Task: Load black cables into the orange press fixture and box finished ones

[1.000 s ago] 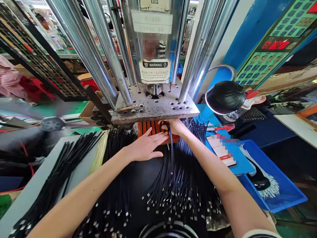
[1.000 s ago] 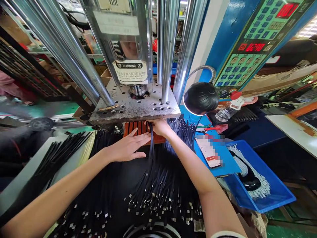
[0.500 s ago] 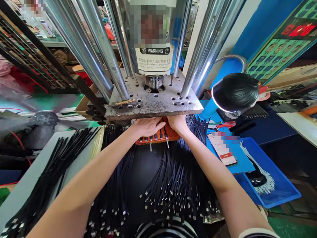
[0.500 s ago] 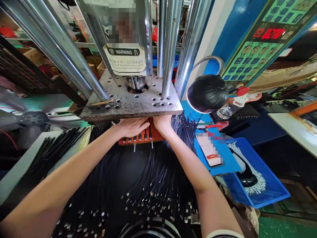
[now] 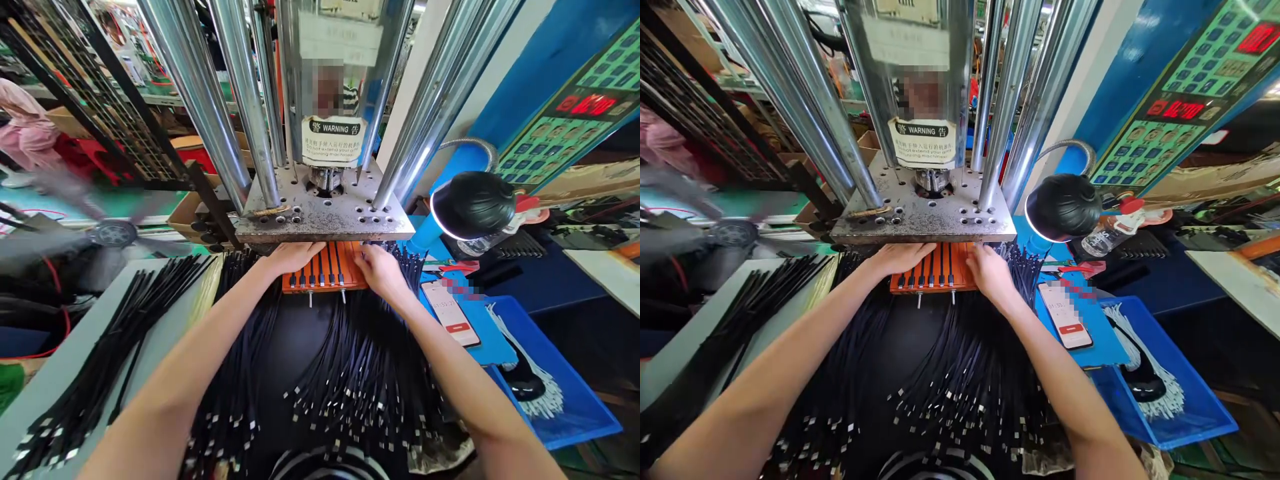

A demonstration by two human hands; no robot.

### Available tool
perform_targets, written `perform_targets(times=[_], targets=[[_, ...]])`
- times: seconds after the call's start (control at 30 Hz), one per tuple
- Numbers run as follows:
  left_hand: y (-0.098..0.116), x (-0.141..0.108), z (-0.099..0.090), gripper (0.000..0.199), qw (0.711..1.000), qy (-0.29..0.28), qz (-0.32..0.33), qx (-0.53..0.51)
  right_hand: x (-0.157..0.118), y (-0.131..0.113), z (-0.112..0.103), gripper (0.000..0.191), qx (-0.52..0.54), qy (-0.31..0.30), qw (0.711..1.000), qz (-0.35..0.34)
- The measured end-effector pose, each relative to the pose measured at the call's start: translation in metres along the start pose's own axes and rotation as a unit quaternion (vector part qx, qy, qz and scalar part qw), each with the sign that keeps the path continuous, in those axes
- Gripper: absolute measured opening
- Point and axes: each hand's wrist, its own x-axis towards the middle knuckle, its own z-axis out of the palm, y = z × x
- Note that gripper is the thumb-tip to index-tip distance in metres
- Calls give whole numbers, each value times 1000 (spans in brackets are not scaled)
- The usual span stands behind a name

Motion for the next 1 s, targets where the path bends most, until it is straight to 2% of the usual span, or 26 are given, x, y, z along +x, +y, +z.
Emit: perform_targets(times=[0.07, 0.13, 0.23, 0.33, 0.43, 0.5, 0.6, 0.67, 0.7, 0.77, 0.83, 0.93, 1.0], targets=[[-16, -34, 2, 38, 994, 32, -66, 77, -33, 19, -3, 25, -91, -37, 993, 70], [-29, -68, 9, 43, 974, 36, -137, 174, -57, 32, -4, 34, -172, -111, 969, 136], [-38, -95, 20, 44, 949, -61, -197, 240, -68, 38, -3, 36, -189, -169, 951, 176], [-41, -94, 22, 36, 945, -116, -213, 220, -62, 36, -4, 27, -114, -135, 966, 191], [-45, -89, 11, 33, 948, -112, -219, 200, -61, 34, -11, 29, 4, -44, 982, 184], [-45, -92, -1, 27, 966, -86, -193, 150, -64, 28, -15, 30, 114, -18, 984, 134], [-29, -103, -21, 17, 996, -63, -53, -30, -68, 4, -23, 27, 260, -86, 962, 14], [-8, -110, -35, 17, 987, -56, 37, -145, -69, -20, -30, 23, 303, -114, 945, -47], [5, -112, -42, 17, 980, -44, 66, -184, -69, -33, -34, 22, 316, -107, 940, -70], [31, -111, -54, 13, 967, -7, 101, -233, -68, -55, -41, 20, 350, -57, 928, -110], [53, -106, -65, 9, 956, 17, 127, -263, -67, -73, -46, 18, 397, 20, 908, -132], [76, -94, -74, 8, 940, 6, 164, -300, -67, -86, -49, 14, 475, 114, 865, -117], [86, -84, -75, 14, 932, 5, 172, -318, -66, -90, -49, 11, 524, 136, 836, -89]])
